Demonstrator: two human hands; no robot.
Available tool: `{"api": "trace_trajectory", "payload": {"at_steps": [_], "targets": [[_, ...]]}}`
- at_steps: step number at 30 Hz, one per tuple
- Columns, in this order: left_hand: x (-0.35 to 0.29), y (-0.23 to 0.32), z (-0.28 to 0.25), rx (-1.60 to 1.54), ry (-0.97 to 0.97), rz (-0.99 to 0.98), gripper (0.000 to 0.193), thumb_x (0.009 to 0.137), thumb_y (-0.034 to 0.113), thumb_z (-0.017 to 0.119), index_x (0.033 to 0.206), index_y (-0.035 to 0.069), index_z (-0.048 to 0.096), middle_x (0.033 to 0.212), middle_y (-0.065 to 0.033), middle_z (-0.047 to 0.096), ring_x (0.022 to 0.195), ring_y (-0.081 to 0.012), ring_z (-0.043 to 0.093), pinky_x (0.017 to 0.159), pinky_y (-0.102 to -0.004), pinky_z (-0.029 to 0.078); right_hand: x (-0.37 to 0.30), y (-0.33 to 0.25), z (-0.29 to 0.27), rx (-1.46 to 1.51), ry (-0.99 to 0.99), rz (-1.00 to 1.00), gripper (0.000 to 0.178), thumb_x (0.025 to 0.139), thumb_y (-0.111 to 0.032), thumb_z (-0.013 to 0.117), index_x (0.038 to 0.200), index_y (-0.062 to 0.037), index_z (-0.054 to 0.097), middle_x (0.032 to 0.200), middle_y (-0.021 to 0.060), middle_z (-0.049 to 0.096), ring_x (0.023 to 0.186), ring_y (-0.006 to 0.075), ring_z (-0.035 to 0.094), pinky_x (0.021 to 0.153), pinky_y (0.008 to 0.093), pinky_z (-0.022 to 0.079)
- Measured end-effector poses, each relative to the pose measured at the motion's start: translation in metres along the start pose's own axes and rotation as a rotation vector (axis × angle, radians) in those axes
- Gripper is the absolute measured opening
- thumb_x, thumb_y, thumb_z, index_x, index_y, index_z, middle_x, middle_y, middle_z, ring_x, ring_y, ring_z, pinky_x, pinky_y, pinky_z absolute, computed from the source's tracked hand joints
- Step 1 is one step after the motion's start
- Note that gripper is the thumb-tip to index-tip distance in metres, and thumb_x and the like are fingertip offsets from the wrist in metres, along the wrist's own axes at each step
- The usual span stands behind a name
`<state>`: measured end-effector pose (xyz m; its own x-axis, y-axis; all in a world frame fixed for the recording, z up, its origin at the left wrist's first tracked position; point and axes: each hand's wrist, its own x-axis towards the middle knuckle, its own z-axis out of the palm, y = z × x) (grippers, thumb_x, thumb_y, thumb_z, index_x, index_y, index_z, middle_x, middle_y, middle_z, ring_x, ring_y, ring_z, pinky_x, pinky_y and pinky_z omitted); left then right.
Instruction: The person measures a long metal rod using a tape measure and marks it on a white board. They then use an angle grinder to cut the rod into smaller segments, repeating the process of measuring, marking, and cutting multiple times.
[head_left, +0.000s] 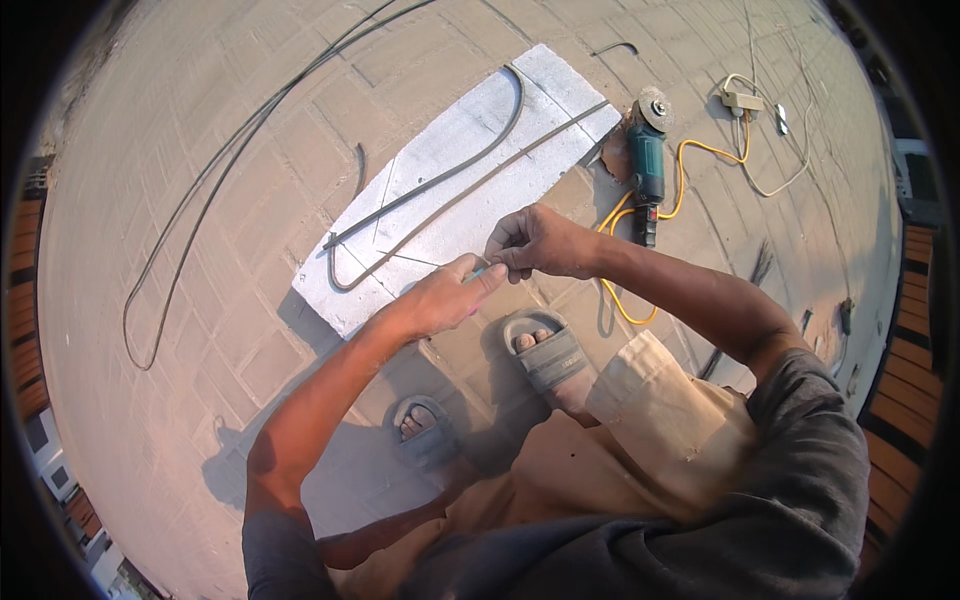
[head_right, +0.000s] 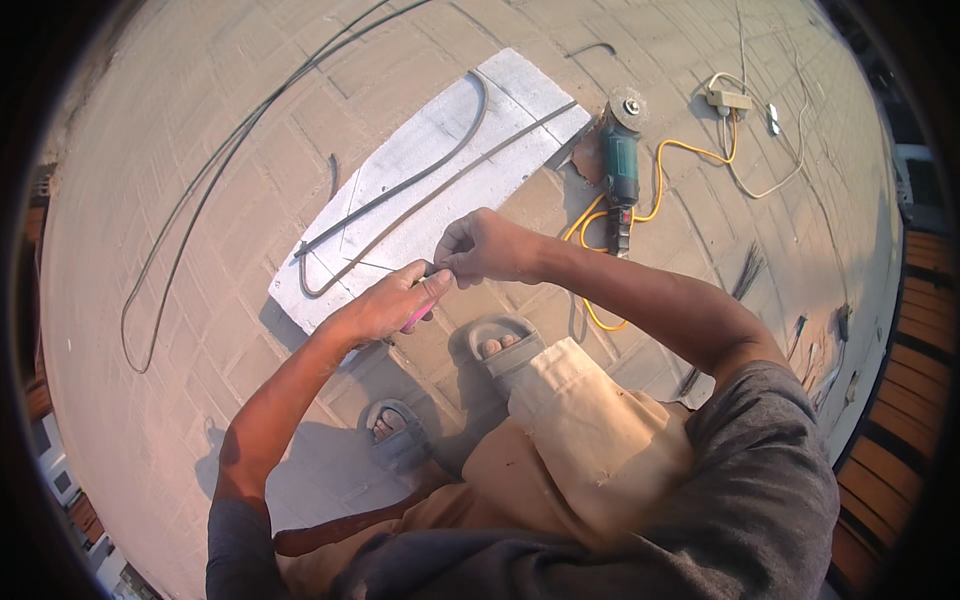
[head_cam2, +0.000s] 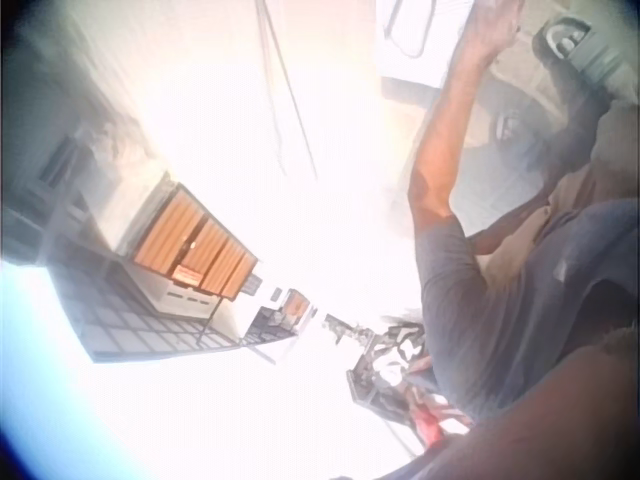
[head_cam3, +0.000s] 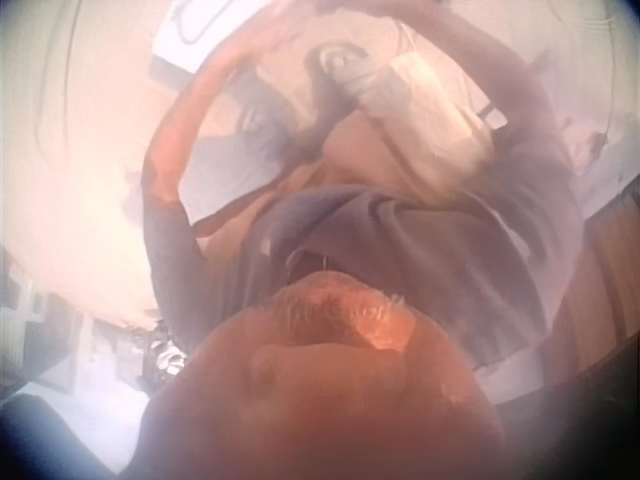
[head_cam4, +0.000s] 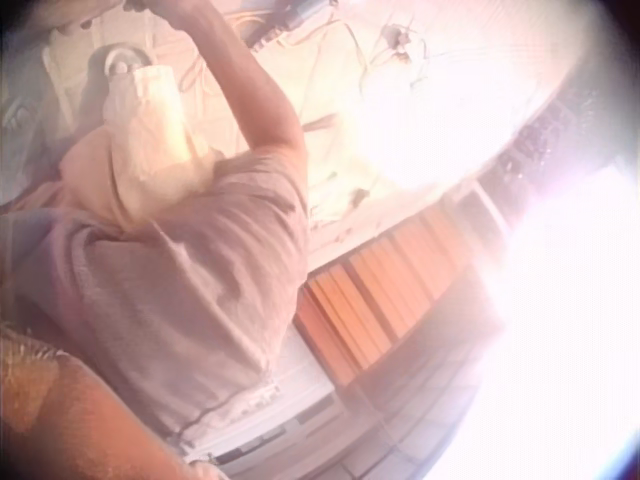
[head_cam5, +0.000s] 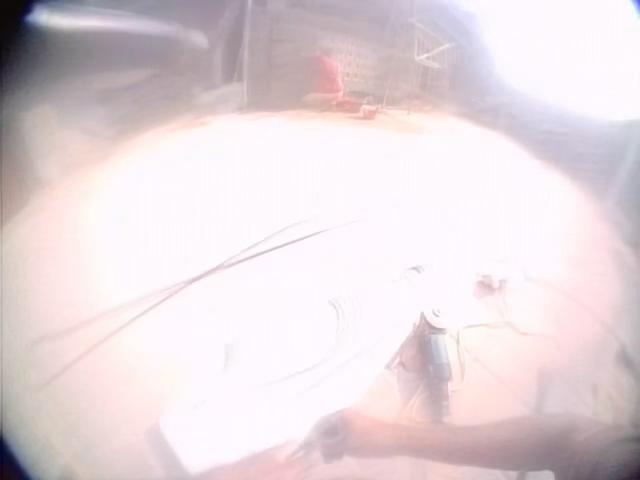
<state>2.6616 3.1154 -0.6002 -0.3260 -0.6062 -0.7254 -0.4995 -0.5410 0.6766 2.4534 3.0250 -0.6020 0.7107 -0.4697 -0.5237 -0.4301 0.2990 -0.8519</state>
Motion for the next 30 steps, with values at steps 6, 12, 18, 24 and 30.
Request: {"api": "trace_trajectory", "payload": {"at_steps": [6,12,18,24,30], "targets": [[0.002,-0.041,-0.043,0.225,0.145,-0.098,0.042,0.099,0.040,0.052,0.116,0.001,0.060,0.075,-0.0076,0.060,0.067,-0.0153,0.055,0.066,-0.0331,0.048,-0.003,-0.012,-0.142,0.403,0.236,-0.159,0.015,0.092,-0.009,0.073,0.100,0.0013,0.066,0.083,0.0016,0.061,0.070,0.0093,0.054,0.064,0.0226,0.044],[0.002,0.004,-0.052,0.636,0.437,-0.124,0.038,0.095,0.032,0.049,0.122,0.007,0.061,0.105,-0.0244,0.071,0.098,-0.0386,0.069,0.086,-0.0473,0.052,0.009,0.046,-0.253,0.124,0.630,-0.050,0.016,0.094,-0.008,0.070,0.107,0.0008,0.070,0.093,0.0048,0.069,0.080,0.0123,0.066,0.068,0.0229,0.053],[0.021,0.014,-0.051,0.753,0.519,-0.183,0.037,0.095,0.032,0.051,0.122,0.012,0.067,0.112,-0.0249,0.070,0.106,-0.0440,0.066,0.094,-0.0517,0.051,0.044,0.059,-0.256,-0.272,0.909,0.011,0.020,0.089,-0.006,0.071,0.108,0.0004,0.074,0.087,0.0072,0.074,0.074,0.0134,0.069,0.063,0.0274,0.055],[0.025,0.011,-0.048,0.793,0.545,-0.213,0.037,0.095,0.031,0.053,0.120,0.009,0.069,0.108,-0.0236,0.072,0.102,-0.0425,0.069,0.091,-0.0508,0.054,0.062,0.058,-0.255,-0.507,0.982,0.017,0.018,0.082,-0.010,0.074,0.099,-0.0068,0.080,0.088,0.0106,0.077,0.077,0.0189,0.073,0.072,0.0322,0.058],[0.026,0.012,-0.050,0.765,0.519,-0.177,0.036,0.096,0.029,0.053,0.118,0.007,0.070,0.109,-0.0242,0.071,0.102,-0.0425,0.069,0.091,-0.0509,0.054,0.060,0.064,-0.258,-0.614,0.984,0.022,0.020,0.082,-0.013,0.074,0.101,-0.0096,0.080,0.092,0.0123,0.077,0.083,0.0228,0.074,0.075,0.0342,0.058]]}}
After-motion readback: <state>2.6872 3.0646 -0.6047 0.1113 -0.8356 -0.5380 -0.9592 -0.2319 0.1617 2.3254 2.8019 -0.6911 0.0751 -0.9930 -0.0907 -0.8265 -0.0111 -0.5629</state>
